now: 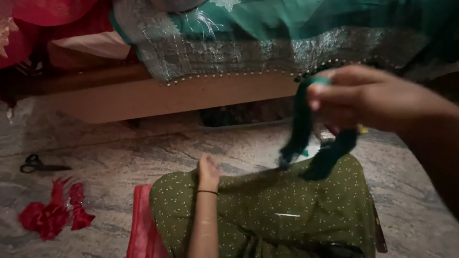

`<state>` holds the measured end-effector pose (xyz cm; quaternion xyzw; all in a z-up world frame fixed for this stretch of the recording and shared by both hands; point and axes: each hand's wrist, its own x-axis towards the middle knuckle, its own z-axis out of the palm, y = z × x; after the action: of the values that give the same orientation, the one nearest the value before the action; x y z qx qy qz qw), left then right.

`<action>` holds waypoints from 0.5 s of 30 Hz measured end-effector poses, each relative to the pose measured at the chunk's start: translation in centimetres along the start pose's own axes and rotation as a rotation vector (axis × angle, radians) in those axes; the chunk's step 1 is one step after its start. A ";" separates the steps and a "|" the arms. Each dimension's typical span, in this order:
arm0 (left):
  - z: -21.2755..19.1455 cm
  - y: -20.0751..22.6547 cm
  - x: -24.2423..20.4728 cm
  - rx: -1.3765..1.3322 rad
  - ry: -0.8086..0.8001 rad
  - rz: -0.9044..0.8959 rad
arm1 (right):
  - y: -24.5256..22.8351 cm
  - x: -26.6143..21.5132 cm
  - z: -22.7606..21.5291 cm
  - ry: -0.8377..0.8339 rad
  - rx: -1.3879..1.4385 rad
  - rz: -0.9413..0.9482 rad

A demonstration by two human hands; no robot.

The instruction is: Cutting a green patterned fabric and manipulating a green ribbon to prepare for sewing.

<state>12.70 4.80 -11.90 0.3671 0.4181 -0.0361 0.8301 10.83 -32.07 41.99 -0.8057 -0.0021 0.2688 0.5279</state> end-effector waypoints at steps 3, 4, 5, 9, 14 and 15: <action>9.9 8.2 -17.7 0.434 -0.206 0.708 | -5.6 -0.5 5.3 0.094 -0.143 0.268; 12.1 10.0 -20.7 0.430 -0.210 0.709 | -5.4 -0.1 5.4 0.098 -0.146 0.267; 14.2 11.8 -23.9 0.452 -0.527 0.781 | -5.0 0.3 5.5 0.082 -0.145 0.290; 21.0 16.4 -35.3 0.591 -1.279 0.865 | -1.4 3.8 4.5 -0.163 -0.145 0.104; 22.7 14.6 -32.4 0.787 -1.254 0.936 | -3.7 2.5 4.6 -0.239 -0.029 0.027; 22.9 14.2 -30.9 0.729 -1.303 0.874 | -5.0 1.9 4.7 -0.197 -0.008 0.062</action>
<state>13.15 -7.14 27.34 0.6443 -0.3575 -0.0487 0.6744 11.88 -25.31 44.05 -0.7771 -0.0302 0.3628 0.5134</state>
